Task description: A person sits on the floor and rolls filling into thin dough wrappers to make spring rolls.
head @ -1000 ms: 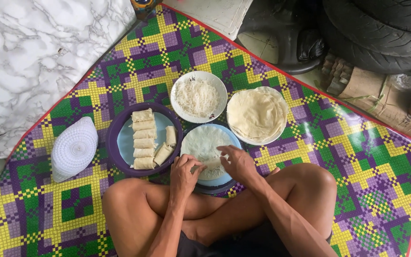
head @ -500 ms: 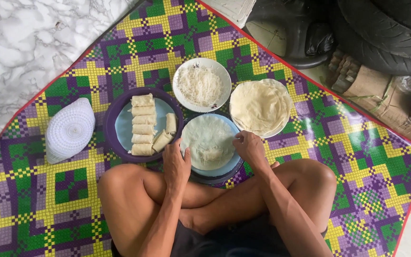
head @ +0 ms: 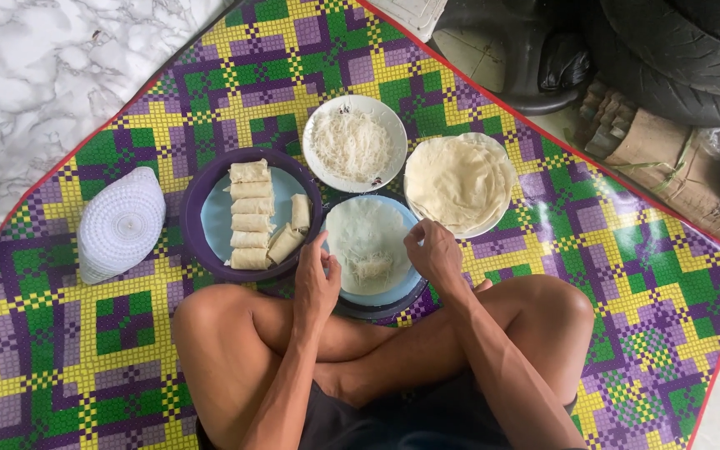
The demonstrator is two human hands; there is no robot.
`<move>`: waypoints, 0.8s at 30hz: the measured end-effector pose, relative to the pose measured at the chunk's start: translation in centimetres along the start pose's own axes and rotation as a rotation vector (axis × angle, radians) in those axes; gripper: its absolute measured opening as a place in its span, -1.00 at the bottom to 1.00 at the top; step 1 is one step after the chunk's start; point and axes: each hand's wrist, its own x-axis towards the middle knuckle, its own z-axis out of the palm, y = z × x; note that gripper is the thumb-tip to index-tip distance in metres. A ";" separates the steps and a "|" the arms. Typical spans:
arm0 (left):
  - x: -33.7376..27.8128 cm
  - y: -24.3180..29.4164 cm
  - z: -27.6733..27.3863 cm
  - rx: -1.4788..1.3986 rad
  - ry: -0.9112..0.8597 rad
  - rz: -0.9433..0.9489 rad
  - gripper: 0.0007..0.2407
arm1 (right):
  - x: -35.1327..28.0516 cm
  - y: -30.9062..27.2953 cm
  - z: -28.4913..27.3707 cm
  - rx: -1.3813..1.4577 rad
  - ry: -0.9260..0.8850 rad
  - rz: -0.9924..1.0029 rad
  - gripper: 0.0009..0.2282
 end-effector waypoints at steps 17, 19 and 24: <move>-0.1 -0.7 0.3 -0.219 -0.083 0.046 -0.53 | -2.3 -1.9 -1.3 0.248 -0.187 -0.075 -0.73; 0.0 -0.9 0.4 -0.253 -0.090 0.040 -0.52 | -2.4 -2.4 -1.7 0.256 -0.214 -0.079 -0.75; 0.1 -1.1 0.6 -0.341 -0.135 0.065 -0.52 | -2.3 -1.8 -1.0 0.265 -0.171 -0.084 -0.81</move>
